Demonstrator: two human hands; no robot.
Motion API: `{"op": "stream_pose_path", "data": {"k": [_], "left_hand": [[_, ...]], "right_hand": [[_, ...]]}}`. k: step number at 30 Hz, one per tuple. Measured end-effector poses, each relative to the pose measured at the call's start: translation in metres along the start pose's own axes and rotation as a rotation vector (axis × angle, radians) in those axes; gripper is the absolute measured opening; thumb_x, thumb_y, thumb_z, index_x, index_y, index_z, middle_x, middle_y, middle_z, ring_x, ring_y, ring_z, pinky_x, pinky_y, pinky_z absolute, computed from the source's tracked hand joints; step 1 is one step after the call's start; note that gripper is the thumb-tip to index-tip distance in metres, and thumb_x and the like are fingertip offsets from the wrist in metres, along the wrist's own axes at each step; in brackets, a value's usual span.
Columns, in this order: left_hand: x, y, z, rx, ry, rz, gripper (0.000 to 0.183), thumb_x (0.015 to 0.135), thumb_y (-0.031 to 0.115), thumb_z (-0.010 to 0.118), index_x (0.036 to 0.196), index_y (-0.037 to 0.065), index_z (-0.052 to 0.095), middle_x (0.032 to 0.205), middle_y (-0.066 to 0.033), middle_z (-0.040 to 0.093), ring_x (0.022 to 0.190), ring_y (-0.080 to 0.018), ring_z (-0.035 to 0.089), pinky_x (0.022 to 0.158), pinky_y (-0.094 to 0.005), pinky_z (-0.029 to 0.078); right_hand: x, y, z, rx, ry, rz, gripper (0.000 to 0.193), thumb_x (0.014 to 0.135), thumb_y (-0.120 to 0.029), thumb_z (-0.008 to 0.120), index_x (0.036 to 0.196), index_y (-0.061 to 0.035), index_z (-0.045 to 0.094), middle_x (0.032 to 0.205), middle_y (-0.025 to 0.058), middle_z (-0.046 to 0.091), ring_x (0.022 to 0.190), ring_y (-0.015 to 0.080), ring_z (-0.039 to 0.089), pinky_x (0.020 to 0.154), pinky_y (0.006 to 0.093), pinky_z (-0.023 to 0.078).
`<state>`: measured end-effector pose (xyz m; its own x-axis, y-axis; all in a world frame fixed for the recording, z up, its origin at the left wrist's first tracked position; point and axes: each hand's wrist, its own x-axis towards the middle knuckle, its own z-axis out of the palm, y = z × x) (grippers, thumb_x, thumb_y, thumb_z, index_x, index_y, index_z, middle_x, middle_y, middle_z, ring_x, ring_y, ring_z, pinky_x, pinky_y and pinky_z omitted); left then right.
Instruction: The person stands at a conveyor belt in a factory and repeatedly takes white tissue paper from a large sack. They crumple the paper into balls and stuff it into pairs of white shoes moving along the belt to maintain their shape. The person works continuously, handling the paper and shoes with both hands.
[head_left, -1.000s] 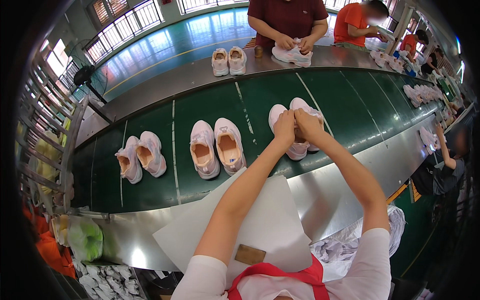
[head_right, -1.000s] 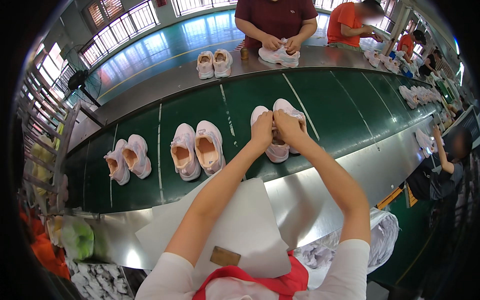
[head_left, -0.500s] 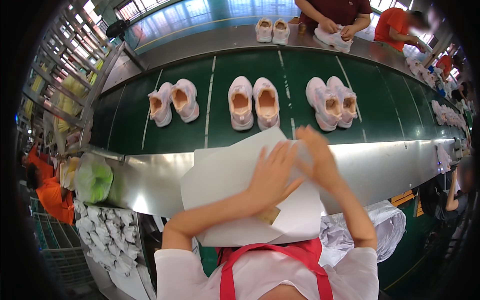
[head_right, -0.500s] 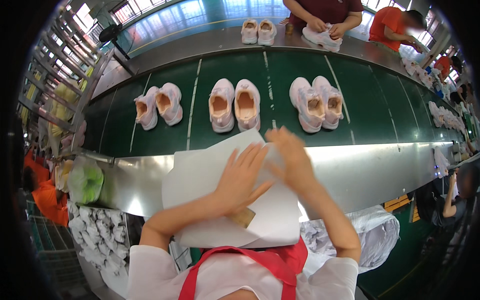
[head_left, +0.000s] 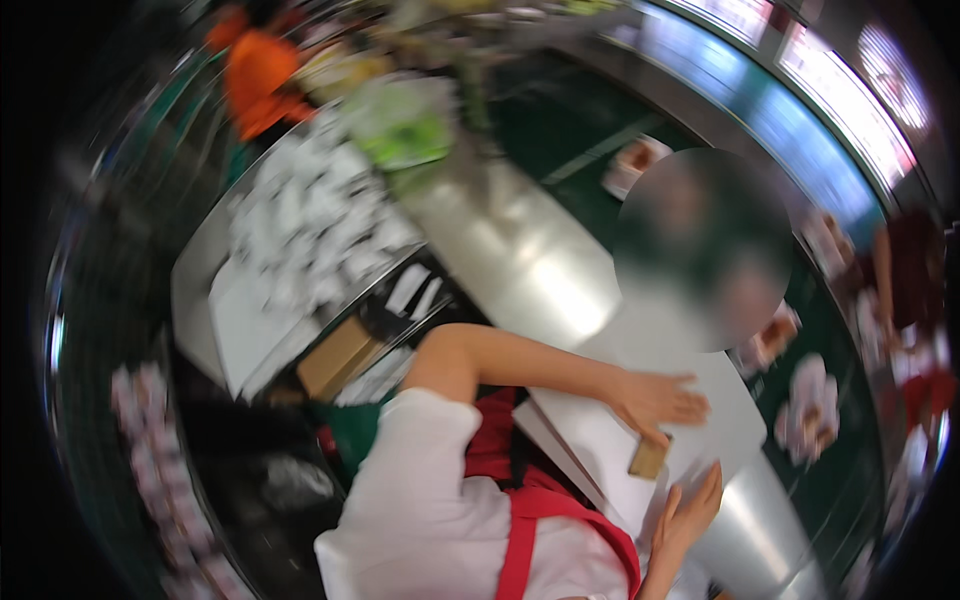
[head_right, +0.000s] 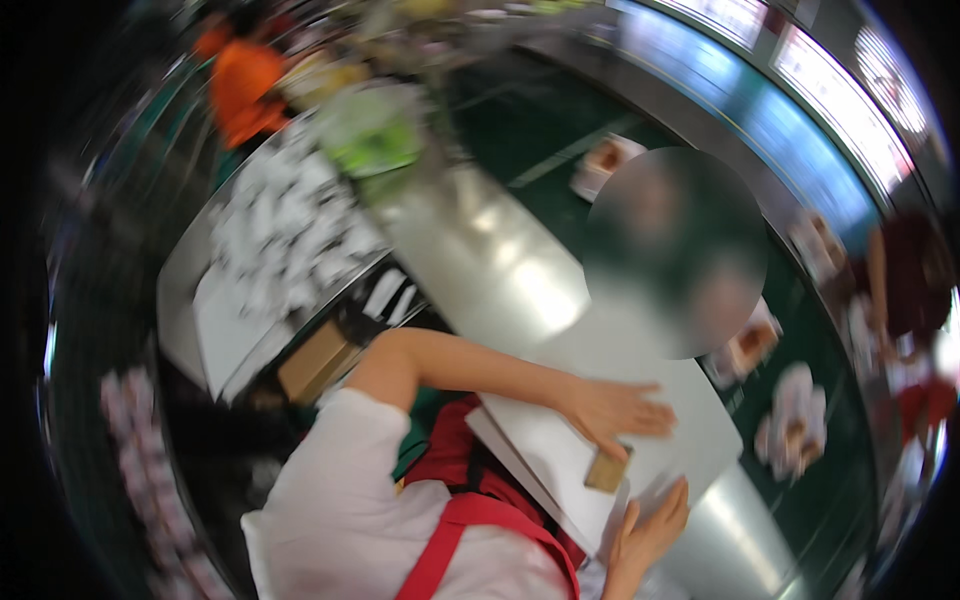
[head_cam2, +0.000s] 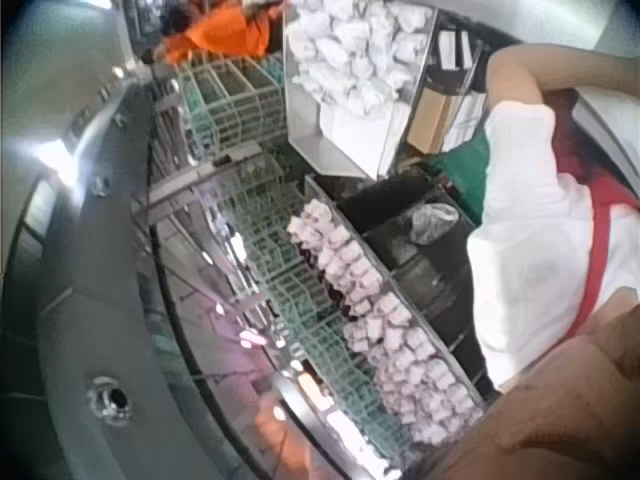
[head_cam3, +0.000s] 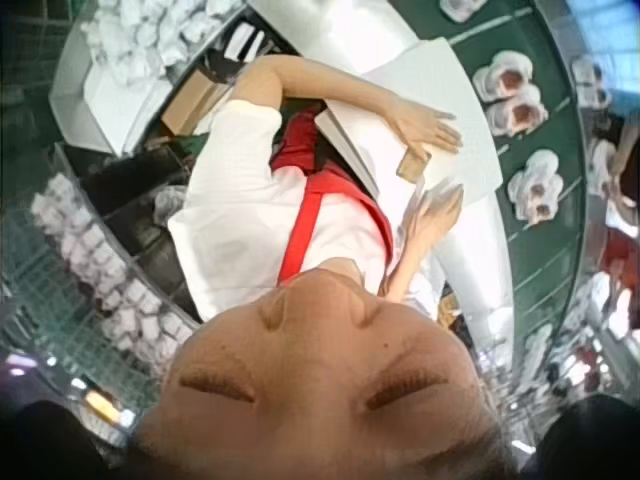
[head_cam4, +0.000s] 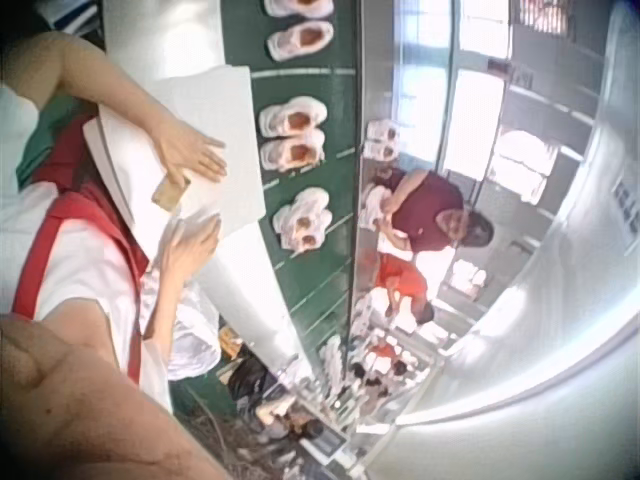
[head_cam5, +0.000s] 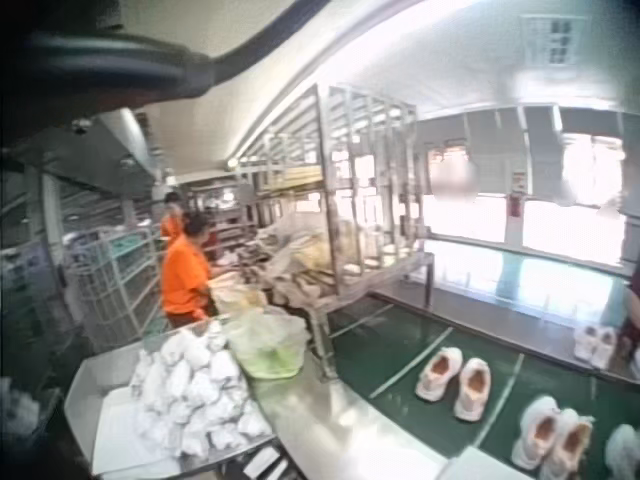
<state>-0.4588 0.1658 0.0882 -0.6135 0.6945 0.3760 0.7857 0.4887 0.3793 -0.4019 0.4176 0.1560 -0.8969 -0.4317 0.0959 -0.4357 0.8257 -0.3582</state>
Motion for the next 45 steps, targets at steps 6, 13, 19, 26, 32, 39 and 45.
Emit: {"op": "stream_pose_path", "data": {"k": [6,13,19,26,32,39,45], "left_hand": [[0.006,0.013,-0.012,-0.424,0.223,-0.110,0.059,0.095,0.038,0.038,0.134,-0.006,0.032,0.135,-0.0261,0.038,0.124,-0.0390,0.037,0.107,-0.0444,0.025],[0.014,0.005,-0.007,-0.540,0.326,-0.157,0.056,0.097,0.035,0.034,0.132,-0.008,0.033,0.131,-0.0297,0.040,0.121,-0.0418,0.040,0.104,-0.0412,0.031],[0.011,0.010,-0.021,-0.680,0.349,-0.206,0.057,0.097,0.037,0.032,0.132,-0.008,0.034,0.128,-0.0303,0.041,0.120,-0.0424,0.040,0.102,-0.0410,0.033],[-0.080,0.048,-0.113,-0.180,0.687,-0.252,0.037,0.084,0.016,0.060,0.117,0.000,0.052,0.111,-0.0155,0.058,0.104,-0.0253,0.055,0.090,-0.0360,0.043],[-0.352,0.093,-0.285,1.266,1.145,-1.152,0.044,0.073,0.010,0.066,0.115,0.006,0.054,0.121,-0.0183,0.050,0.116,-0.0354,0.044,0.100,-0.0428,0.033],[-0.538,0.095,-0.318,0.892,0.667,-2.237,0.100,0.060,0.023,0.080,0.141,0.041,0.025,0.152,-0.0173,-0.008,0.138,-0.0426,0.003,0.097,-0.0734,0.017],[-0.578,0.072,-0.320,0.885,0.671,-2.081,0.073,0.071,0.010,0.068,0.133,0.035,0.039,0.151,-0.0141,0.012,0.135,-0.0391,0.019,0.096,-0.0659,0.031]], "right_hand": [[0.013,-0.014,0.027,0.042,-0.141,-0.252,0.060,0.086,-0.030,0.054,0.136,-0.0022,0.037,0.137,0.0216,0.038,0.121,0.0396,0.039,0.100,0.0462,0.030],[0.009,-0.046,0.020,-0.068,-0.021,-0.349,0.051,0.086,-0.022,0.054,0.131,0.0008,0.044,0.133,0.0240,0.040,0.114,0.0396,0.042,0.096,0.0462,0.036],[0.040,-0.012,0.025,-0.049,0.134,-0.398,0.047,0.093,-0.016,0.040,0.136,0.0002,0.037,0.140,0.0218,0.035,0.123,0.0369,0.037,0.102,0.0442,0.029],[0.037,-0.012,0.031,-0.143,0.008,-0.389,0.052,0.090,-0.022,0.047,0.135,0.0022,0.036,0.139,0.0235,0.031,0.121,0.0381,0.040,0.104,0.0450,0.028],[0.034,-0.014,0.038,0.262,0.085,-0.267,0.057,0.092,-0.035,0.051,0.130,0.0063,0.041,0.130,0.0286,0.039,0.110,0.0389,0.050,0.098,0.0446,0.038],[0.041,-0.022,0.028,0.048,0.054,-0.412,0.043,0.093,-0.025,0.049,0.124,0.0061,0.048,0.128,0.0290,0.042,0.114,0.0425,0.044,0.098,0.0470,0.035],[0.042,-0.028,0.029,0.114,0.066,-0.347,0.037,0.093,-0.018,0.049,0.122,0.0052,0.049,0.126,0.0282,0.044,0.113,0.0420,0.045,0.097,0.0477,0.036]]}}
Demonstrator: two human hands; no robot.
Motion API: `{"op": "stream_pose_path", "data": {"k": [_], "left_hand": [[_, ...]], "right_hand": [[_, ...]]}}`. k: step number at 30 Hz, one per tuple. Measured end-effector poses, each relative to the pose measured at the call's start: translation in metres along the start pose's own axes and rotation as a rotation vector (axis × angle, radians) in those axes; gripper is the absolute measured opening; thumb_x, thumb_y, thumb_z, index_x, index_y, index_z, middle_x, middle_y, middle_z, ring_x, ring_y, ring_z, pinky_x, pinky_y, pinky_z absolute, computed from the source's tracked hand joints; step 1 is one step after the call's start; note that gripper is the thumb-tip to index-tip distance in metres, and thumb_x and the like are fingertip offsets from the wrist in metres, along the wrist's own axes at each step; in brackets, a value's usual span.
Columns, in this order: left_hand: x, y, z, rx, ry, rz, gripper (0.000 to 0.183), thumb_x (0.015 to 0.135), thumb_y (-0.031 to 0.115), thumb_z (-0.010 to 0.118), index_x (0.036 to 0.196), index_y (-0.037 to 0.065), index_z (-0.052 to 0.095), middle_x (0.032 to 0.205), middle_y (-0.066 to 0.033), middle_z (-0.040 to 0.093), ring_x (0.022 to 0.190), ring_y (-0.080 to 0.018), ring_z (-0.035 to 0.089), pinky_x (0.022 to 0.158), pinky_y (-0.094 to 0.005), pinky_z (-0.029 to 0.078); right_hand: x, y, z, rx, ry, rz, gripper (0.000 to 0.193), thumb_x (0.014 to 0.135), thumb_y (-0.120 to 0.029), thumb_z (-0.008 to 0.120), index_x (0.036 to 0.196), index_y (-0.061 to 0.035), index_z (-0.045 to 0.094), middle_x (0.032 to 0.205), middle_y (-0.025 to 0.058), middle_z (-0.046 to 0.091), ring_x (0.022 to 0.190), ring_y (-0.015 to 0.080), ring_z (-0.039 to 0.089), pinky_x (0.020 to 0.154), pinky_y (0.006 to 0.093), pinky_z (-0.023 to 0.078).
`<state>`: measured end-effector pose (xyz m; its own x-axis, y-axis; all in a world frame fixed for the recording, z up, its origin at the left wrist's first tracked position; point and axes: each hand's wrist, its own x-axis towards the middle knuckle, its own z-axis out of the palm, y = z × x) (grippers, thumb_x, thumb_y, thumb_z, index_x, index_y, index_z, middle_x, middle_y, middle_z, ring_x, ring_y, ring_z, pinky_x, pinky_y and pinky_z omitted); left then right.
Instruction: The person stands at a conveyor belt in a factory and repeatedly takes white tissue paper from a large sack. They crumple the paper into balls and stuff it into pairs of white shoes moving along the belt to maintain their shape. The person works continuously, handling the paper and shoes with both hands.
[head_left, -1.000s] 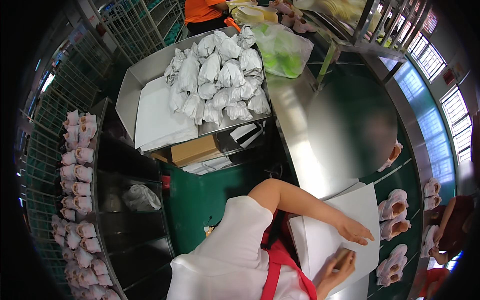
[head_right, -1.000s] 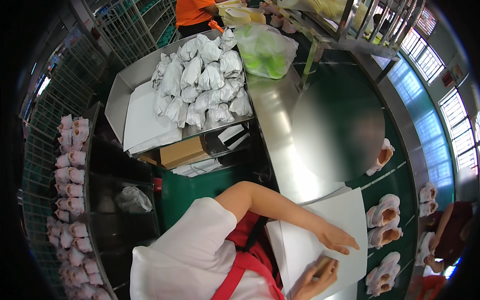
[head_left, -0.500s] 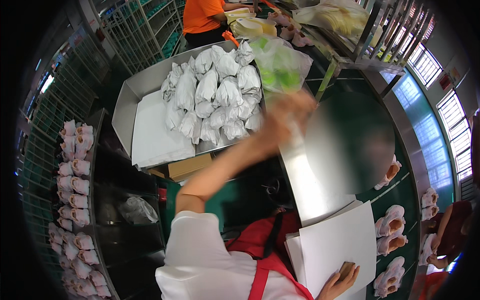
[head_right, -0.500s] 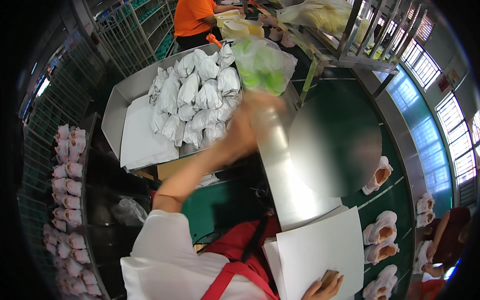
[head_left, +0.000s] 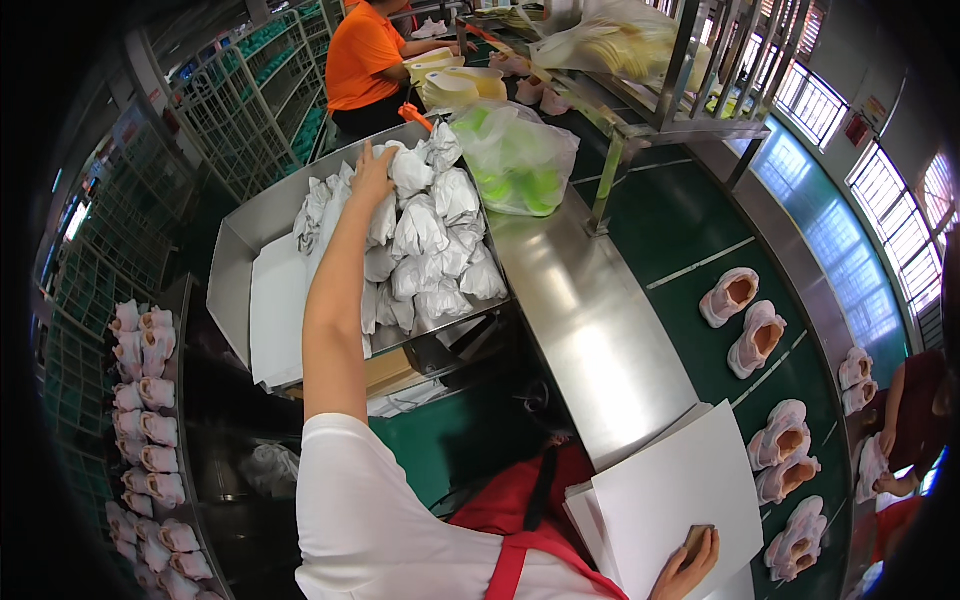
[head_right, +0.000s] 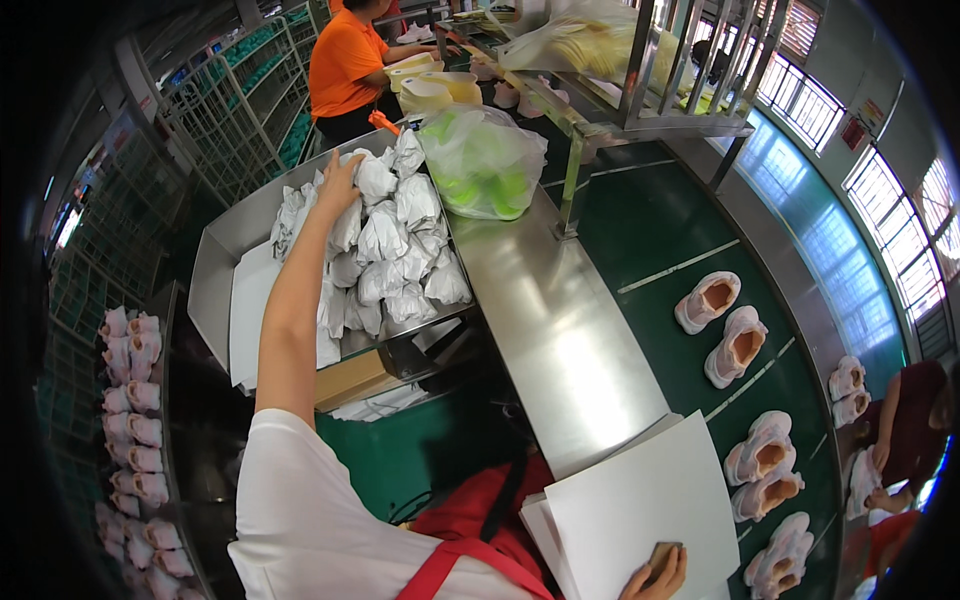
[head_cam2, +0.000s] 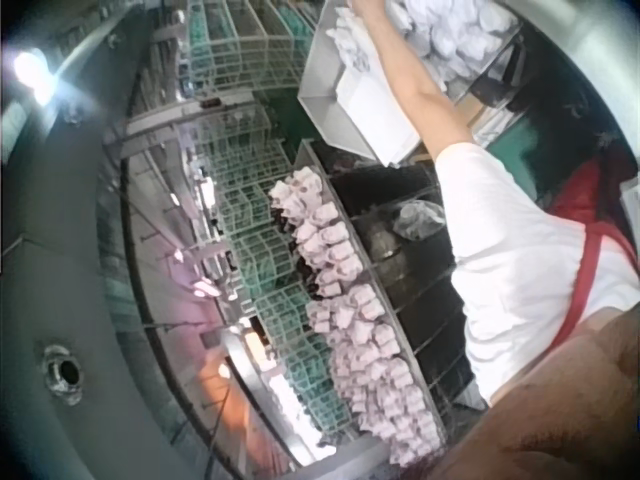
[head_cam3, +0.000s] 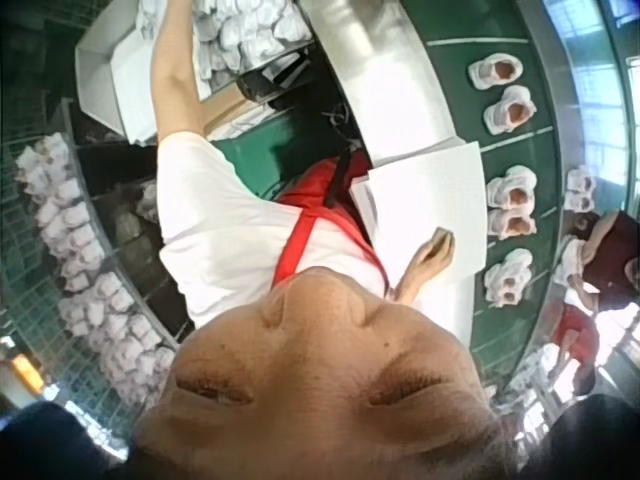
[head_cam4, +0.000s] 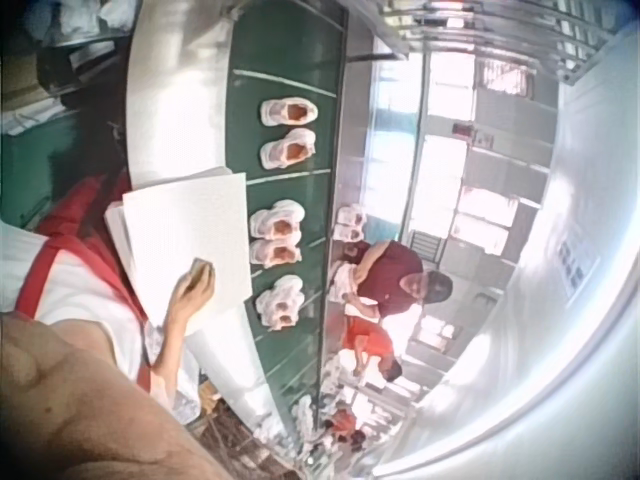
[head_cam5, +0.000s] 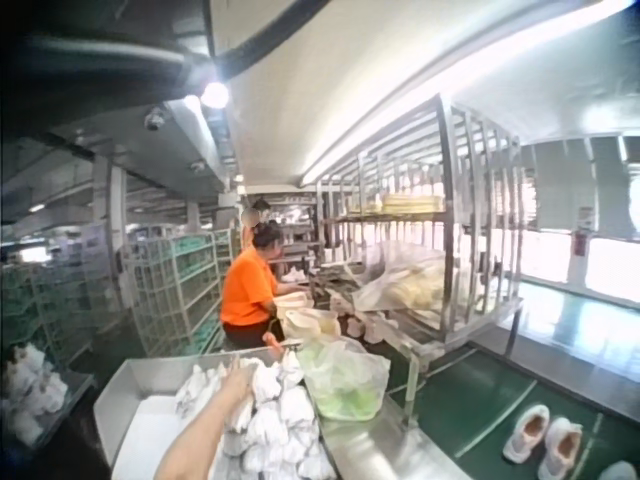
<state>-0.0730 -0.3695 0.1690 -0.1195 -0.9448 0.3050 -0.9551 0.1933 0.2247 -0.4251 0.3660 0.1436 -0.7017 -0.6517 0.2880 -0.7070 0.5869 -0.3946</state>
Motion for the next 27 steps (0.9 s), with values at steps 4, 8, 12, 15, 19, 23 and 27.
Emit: {"op": "stream_pose_path", "data": {"k": [4,8,12,15,19,23,27], "left_hand": [[0.012,-0.029,0.023,-0.042,0.228,0.121,0.047,0.077,-0.002,0.056,0.118,0.021,0.055,0.130,-0.0141,0.045,0.118,-0.0364,0.042,0.092,-0.0504,0.041],[0.016,-0.052,0.012,-0.263,0.394,0.166,0.036,0.078,-0.003,0.053,0.109,0.015,0.059,0.115,-0.0128,0.054,0.109,-0.0346,0.047,0.089,-0.0436,0.043],[-0.016,0.015,-0.013,-0.151,0.392,0.148,0.026,0.082,0.003,0.049,0.104,0.009,0.061,0.126,-0.0156,0.048,0.116,-0.0378,0.041,0.094,-0.0496,0.038],[0.006,-0.022,0.008,0.013,0.238,0.013,0.035,0.086,0.025,0.047,0.117,0.012,0.058,0.137,-0.0233,0.035,0.126,-0.0426,0.030,0.099,-0.0538,0.033],[-0.001,0.051,0.008,-0.057,-0.123,-0.441,0.090,0.073,0.073,0.046,0.135,0.008,0.042,0.148,-0.0280,0.006,0.137,-0.0449,0.002,0.105,-0.0576,0.022],[0.026,0.031,0.027,0.117,-0.152,-0.310,0.096,0.068,0.071,0.055,0.121,-0.008,0.052,0.136,-0.0323,0.035,0.132,-0.0482,0.021,0.106,-0.0562,0.019],[0.062,-0.067,0.033,0.430,0.181,-0.283,0.102,0.071,0.084,0.030,0.096,-0.009,0.065,0.099,-0.0273,0.062,0.091,-0.0384,0.060,0.078,-0.0493,0.046]], "right_hand": [[0.000,0.002,-0.001,0.010,-0.023,0.024,0.040,0.093,-0.020,0.049,0.126,0.0034,0.047,0.130,0.0274,0.041,0.117,0.0419,0.042,0.100,0.0478,0.034],[0.000,0.002,-0.003,0.026,-0.059,0.082,0.044,0.094,-0.024,0.050,0.129,0.0011,0.045,0.134,0.0255,0.038,0.121,0.0416,0.038,0.102,0.0475,0.031],[-0.003,0.000,-0.001,-0.012,-0.054,0.143,0.045,0.089,-0.012,0.045,0.131,0.0010,0.040,0.137,0.0205,0.035,0.124,0.0366,0.036,0.104,0.0431,0.028],[-0.002,-0.003,0.000,0.017,-0.051,0.141,0.044,0.087,-0.010,0.046,0.129,0.0008,0.042,0.135,0.0195,0.037,0.123,0.0356,0.037,0.104,0.0423,0.029],[-0.004,-0.001,0.001,0.010,-0.050,0.177,0.046,0.084,-0.009,0.048,0.129,-0.0002,0.043,0.135,0.0195,0.037,0.123,0.0354,0.037,0.104,0.0423,0.029],[-0.005,0.012,0.007,0.010,0.017,0.127,0.046,0.080,-0.008,0.053,0.124,0.0005,0.047,0.130,0.0201,0.043,0.118,0.0376,0.041,0.101,0.0440,0.032],[0.011,0.016,0.004,0.079,0.043,0.062,0.047,0.073,-0.005,0.057,0.120,-0.0013,0.051,0.126,0.0205,0.046,0.112,0.0380,0.045,0.096,0.0435,0.036]]}}
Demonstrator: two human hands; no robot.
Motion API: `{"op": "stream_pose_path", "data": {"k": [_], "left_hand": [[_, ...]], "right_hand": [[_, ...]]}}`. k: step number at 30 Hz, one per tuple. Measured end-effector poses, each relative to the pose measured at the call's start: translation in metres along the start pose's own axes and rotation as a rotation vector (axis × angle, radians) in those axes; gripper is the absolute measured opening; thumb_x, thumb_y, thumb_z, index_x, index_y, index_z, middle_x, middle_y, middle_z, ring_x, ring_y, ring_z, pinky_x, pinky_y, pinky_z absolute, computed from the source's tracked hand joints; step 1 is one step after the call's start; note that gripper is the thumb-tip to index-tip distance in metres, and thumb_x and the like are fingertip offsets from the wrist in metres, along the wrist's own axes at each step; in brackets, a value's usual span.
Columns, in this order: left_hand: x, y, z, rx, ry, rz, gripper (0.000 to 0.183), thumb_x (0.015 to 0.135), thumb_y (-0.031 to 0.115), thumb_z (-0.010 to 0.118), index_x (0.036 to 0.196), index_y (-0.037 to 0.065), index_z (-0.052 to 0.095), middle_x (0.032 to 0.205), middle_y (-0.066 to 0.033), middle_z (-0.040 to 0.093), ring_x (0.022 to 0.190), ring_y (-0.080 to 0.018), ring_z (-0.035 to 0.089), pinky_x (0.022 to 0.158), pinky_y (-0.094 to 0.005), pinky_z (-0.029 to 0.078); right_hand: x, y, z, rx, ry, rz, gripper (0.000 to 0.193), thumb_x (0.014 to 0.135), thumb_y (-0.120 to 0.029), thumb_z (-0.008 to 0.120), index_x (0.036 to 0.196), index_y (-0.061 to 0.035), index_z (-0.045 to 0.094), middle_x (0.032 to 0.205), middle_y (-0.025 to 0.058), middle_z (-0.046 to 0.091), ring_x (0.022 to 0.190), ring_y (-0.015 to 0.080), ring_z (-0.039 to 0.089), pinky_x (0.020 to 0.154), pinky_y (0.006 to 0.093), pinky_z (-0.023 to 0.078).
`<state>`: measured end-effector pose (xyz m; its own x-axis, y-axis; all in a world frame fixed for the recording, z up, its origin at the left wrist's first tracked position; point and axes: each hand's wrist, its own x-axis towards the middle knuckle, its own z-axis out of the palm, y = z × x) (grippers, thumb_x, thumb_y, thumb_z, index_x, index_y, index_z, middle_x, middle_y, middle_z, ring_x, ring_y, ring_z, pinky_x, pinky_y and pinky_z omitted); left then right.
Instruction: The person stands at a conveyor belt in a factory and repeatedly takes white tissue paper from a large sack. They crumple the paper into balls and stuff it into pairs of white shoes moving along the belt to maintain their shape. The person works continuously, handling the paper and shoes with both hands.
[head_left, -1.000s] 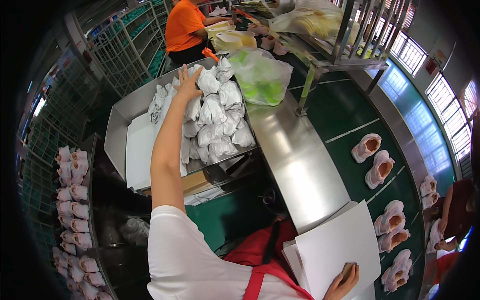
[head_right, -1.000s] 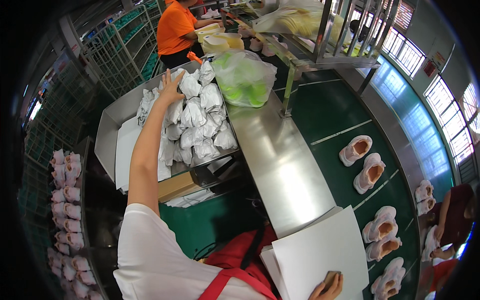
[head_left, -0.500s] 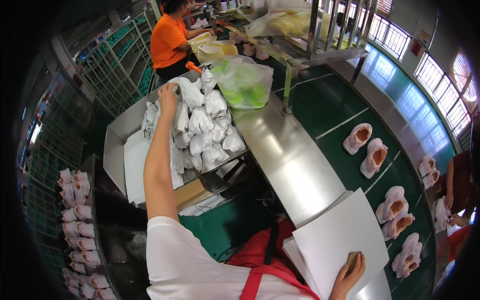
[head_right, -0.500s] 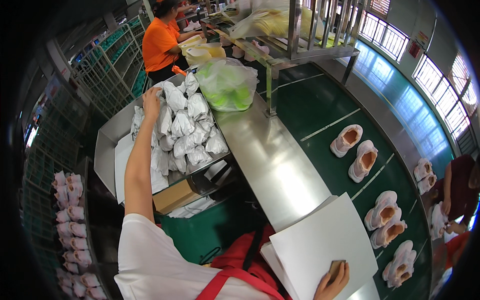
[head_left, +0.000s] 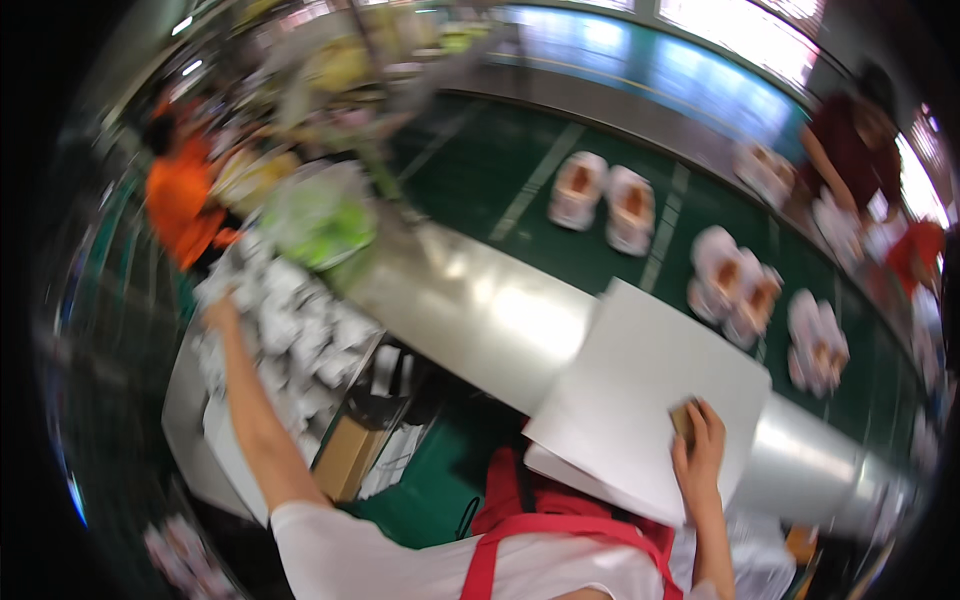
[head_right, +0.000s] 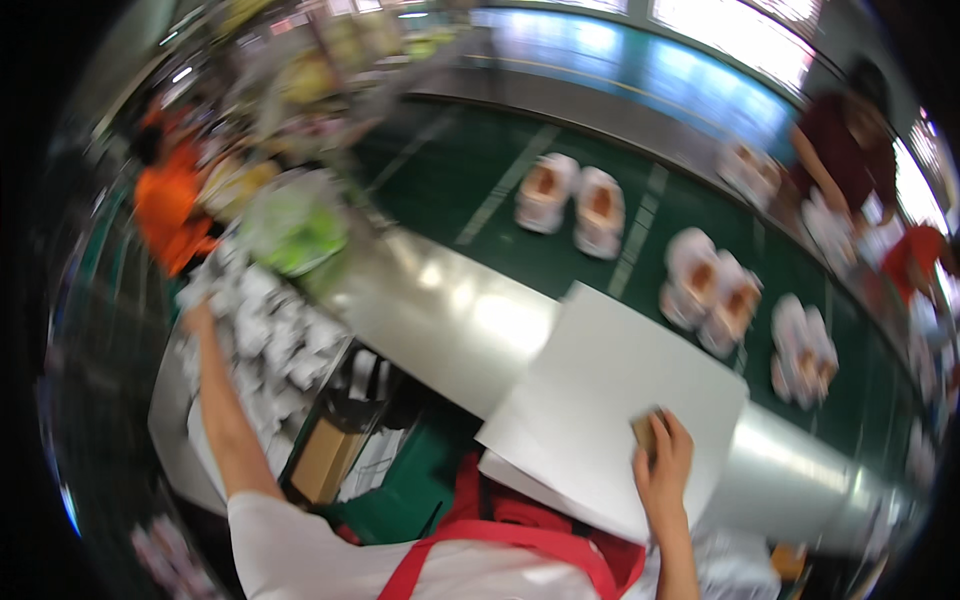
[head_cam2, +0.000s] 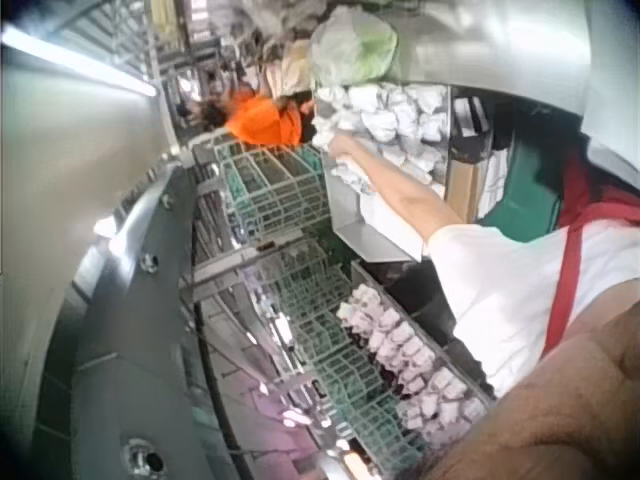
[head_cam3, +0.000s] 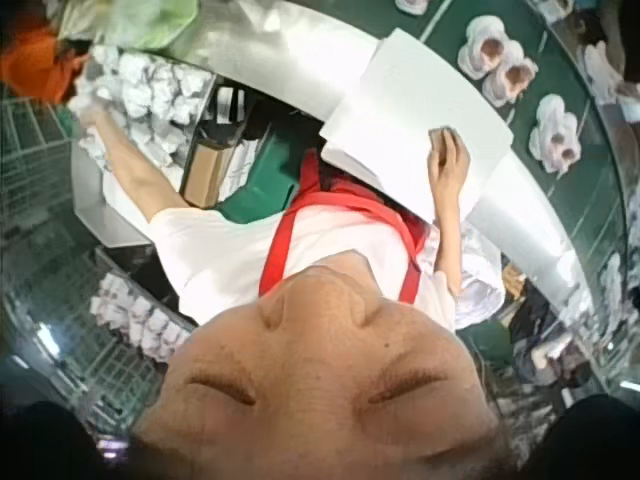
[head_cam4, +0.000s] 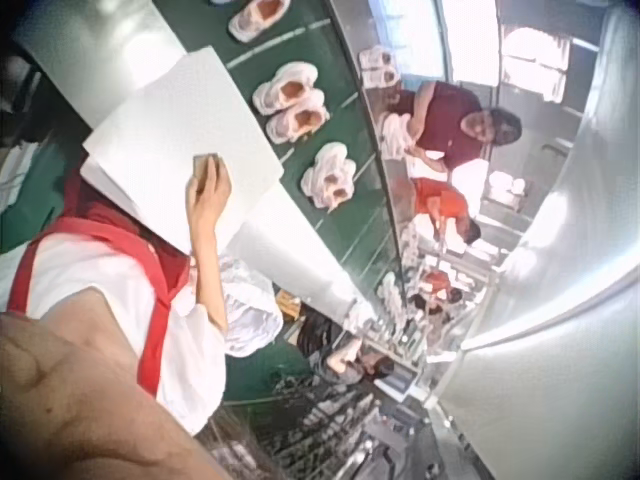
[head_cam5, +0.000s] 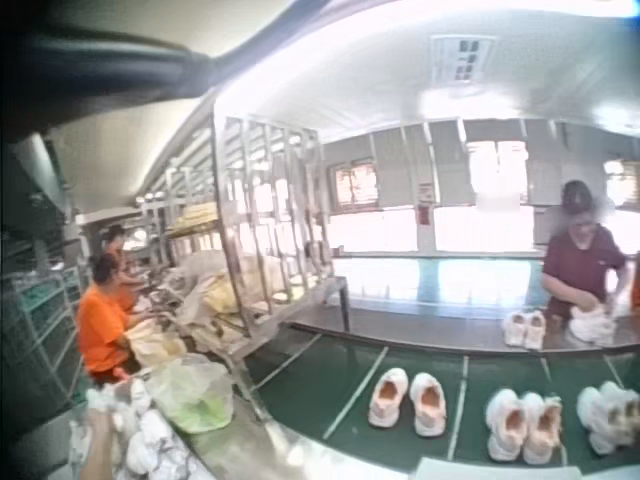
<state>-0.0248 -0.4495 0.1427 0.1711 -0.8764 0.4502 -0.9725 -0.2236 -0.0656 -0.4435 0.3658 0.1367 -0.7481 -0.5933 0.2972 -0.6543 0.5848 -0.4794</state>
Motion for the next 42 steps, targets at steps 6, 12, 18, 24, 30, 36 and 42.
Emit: {"op": "stream_pose_path", "data": {"k": [6,12,18,24,30,36,42], "left_hand": [[-0.151,0.089,-0.176,-1.013,0.542,0.269,0.076,0.079,0.040,0.068,0.133,-0.004,0.039,0.139,-0.0212,0.035,0.125,-0.0350,0.039,0.096,-0.0435,0.039],[-0.489,0.204,-0.330,-1.338,-0.118,1.214,0.074,0.075,0.019,0.067,0.138,0.002,0.034,0.146,-0.0213,0.022,0.135,-0.0368,0.022,0.109,-0.0459,0.021],[-0.593,0.222,-0.379,-1.419,-0.432,1.666,0.058,0.068,0.019,0.071,0.117,-0.004,0.050,0.146,-0.0288,0.012,0.134,-0.0455,0.015,0.106,-0.0497,0.020],[-0.538,0.232,-0.315,-1.154,-0.268,1.402,0.059,0.078,0.025,0.063,0.126,-0.005,0.044,0.147,-0.0287,0.010,0.135,-0.0454,0.011,0.108,-0.0530,0.013],[-0.530,0.243,-0.313,-0.738,-0.250,1.488,0.063,0.086,0.038,0.055,0.133,-0.002,0.039,0.147,-0.0230,0.017,0.138,-0.0419,0.008,0.108,-0.0558,0.009],[-0.611,0.308,-0.398,-1.515,-2.208,1.030,0.059,0.089,0.038,0.054,0.133,0.001,0.037,0.127,-0.0182,0.049,0.117,-0.0227,0.050,0.097,-0.0348,0.041],[-0.645,0.354,-0.398,-1.750,-2.073,0.704,0.032,0.089,0.026,0.059,0.108,0.001,0.050,0.099,-0.0115,0.063,0.087,-0.0149,0.062,0.075,-0.0279,0.052]], "right_hand": [[0.002,0.007,-0.019,-0.111,0.124,-0.025,0.054,0.071,-0.010,0.064,0.122,-0.0034,0.050,0.123,0.0168,0.049,0.111,0.0350,0.048,0.095,0.0420,0.038],[0.006,-0.014,-0.028,0.892,-0.087,0.267,0.057,0.080,-0.009,0.060,0.133,-0.0044,0.041,0.126,0.0130,0.050,0.118,0.0262,0.047,0.097,0.0373,0.039],[0.042,-0.016,-0.009,1.116,-0.046,0.371,0.053,0.084,-0.017,0.064,0.128,0.0020,0.043,0.116,0.0114,0.055,0.104,0.0187,0.054,0.088,0.0311,0.044],[0.050,0.025,-0.034,1.084,-0.071,0.589,0.049,0.087,-0.026,0.056,0.124,0.0040,0.044,0.115,0.0117,0.054,0.102,0.0162,0.052,0.088,0.0277,0.042],[0.059,0.040,-0.036,1.389,-0.067,0.640,0.052,0.091,-0.026,0.044,0.135,0.0007,0.033,0.123,0.0103,0.050,0.108,0.0156,0.049,0.093,0.0273,0.039],[0.075,0.031,-0.031,1.399,-0.296,0.433,0.051,0.092,-0.026,0.042,0.136,-0.0012,0.033,0.125,0.0095,0.050,0.112,0.0159,0.050,0.094,0.0270,0.039],[0.071,0.023,-0.066,0.277,0.185,0.238,0.060,0.083,-0.030,0.060,0.132,-0.0042,0.036,0.116,0.0194,0.056,0.105,0.0304,0.058,0.084,0.0334,0.048]]}}
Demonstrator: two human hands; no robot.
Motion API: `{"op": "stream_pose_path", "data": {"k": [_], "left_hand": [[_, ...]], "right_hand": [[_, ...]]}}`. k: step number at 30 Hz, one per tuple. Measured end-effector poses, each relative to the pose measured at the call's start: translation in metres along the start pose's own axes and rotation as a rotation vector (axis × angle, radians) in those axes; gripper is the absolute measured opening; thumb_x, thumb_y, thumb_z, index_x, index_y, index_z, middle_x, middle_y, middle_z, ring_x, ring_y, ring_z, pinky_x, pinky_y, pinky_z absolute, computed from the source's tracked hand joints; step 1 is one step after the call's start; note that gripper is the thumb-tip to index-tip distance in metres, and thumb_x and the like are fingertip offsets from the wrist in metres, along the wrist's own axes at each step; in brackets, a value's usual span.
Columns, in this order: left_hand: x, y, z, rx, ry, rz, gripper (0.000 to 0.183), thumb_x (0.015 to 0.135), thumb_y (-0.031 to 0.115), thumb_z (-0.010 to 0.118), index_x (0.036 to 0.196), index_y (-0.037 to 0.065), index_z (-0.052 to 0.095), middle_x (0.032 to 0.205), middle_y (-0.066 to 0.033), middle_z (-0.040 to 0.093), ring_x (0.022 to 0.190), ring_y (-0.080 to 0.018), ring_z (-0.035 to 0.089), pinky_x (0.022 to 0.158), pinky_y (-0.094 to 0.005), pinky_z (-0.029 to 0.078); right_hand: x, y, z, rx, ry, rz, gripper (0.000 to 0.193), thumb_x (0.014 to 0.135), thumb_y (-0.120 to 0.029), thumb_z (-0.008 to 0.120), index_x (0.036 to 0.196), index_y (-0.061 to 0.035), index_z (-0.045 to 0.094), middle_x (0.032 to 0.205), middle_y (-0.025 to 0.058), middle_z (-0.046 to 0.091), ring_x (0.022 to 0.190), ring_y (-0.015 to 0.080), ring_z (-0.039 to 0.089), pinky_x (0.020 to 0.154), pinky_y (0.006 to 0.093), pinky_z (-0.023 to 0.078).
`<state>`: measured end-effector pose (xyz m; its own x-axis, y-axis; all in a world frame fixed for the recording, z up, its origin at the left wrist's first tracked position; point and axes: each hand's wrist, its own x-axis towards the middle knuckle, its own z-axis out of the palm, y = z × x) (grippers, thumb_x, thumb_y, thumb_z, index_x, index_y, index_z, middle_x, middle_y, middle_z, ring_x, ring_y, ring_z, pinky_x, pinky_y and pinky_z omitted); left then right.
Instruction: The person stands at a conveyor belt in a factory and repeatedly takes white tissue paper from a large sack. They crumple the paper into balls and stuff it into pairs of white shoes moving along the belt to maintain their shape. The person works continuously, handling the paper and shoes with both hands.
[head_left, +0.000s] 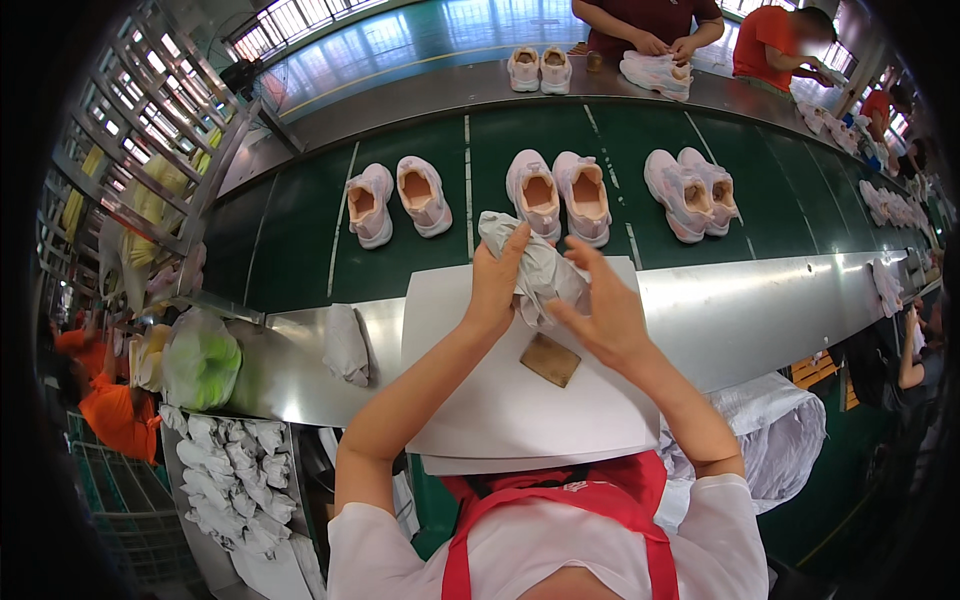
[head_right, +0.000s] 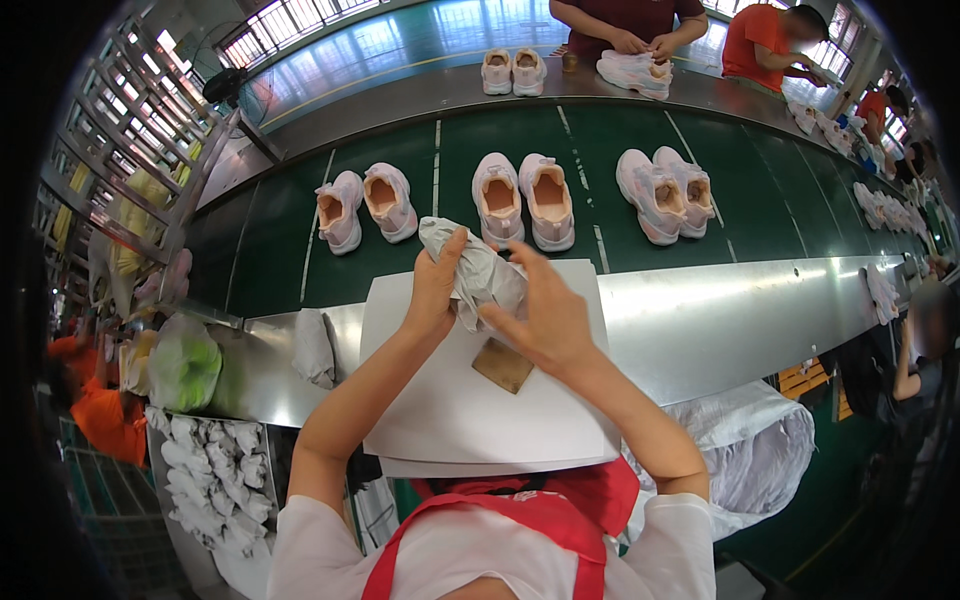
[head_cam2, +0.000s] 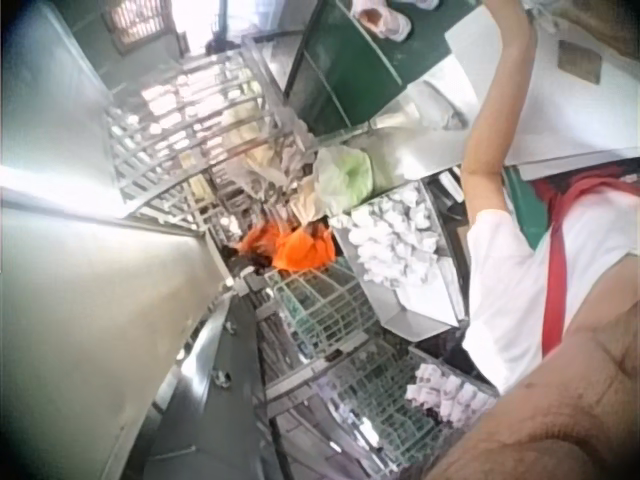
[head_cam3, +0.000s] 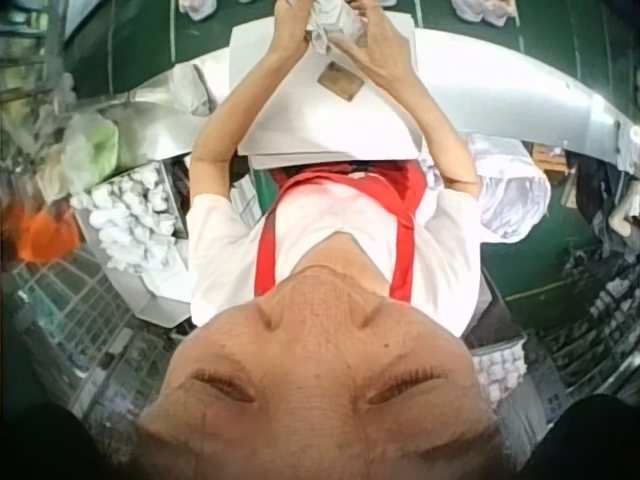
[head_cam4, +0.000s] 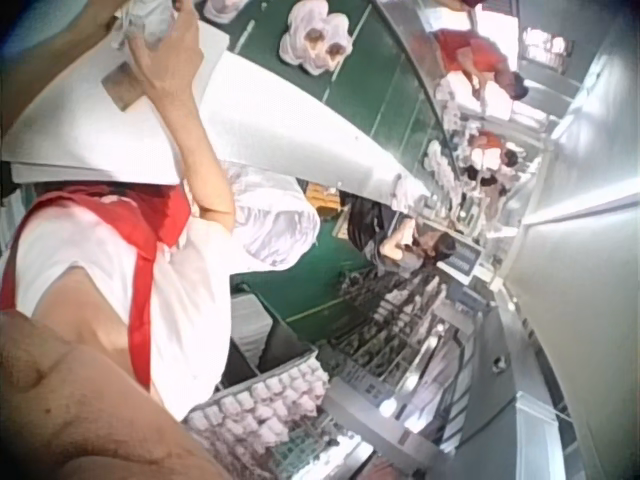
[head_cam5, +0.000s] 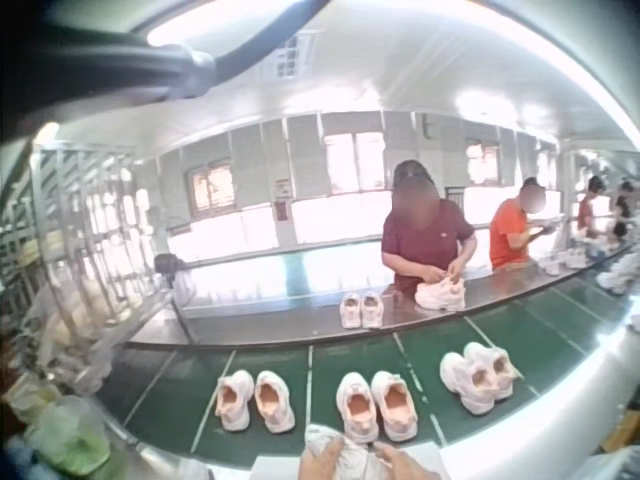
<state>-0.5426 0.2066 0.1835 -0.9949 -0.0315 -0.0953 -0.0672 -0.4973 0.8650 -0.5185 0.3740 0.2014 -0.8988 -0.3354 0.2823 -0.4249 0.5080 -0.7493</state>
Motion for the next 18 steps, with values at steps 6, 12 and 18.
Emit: {"op": "stream_pose_path", "data": {"k": [6,12,18], "left_hand": [[0.029,-0.024,0.020,-0.107,0.105,-0.053,0.027,0.087,0.023,0.063,0.100,0.002,0.052,0.094,-0.0108,0.063,0.081,-0.0154,0.062,0.079,-0.0312,0.053],[0.071,-0.035,0.018,-0.294,-0.008,-0.197,0.029,0.092,0.034,0.052,0.081,0.007,0.054,0.058,-0.0021,0.044,0.058,-0.0176,0.053,0.074,-0.0340,0.053],[0.164,-0.066,0.027,0.583,-0.016,0.392,0.034,0.092,0.026,0.048,0.110,-0.003,0.056,0.101,-0.0154,0.063,0.101,-0.0244,0.058,0.090,-0.0327,0.044]], "right_hand": [[0.005,0.020,0.028,0.104,-0.037,0.077,0.053,0.074,-0.019,0.065,0.120,-0.0028,0.043,0.099,0.0203,0.062,0.090,0.0365,0.062,0.078,0.0384,0.049],[0.008,0.027,0.019,-0.186,0.198,-0.003,0.052,0.073,-0.019,0.070,0.117,-0.0056,0.046,0.096,0.0190,0.060,0.082,0.0356,0.062,0.070,0.0394,0.050],[0.047,0.086,-0.028,-0.461,0.176,0.167,0.040,0.071,-0.025,0.070,0.099,-0.0057,0.050,0.076,0.0163,0.063,0.068,0.0353,0.063,0.060,0.0414,0.051]]}}
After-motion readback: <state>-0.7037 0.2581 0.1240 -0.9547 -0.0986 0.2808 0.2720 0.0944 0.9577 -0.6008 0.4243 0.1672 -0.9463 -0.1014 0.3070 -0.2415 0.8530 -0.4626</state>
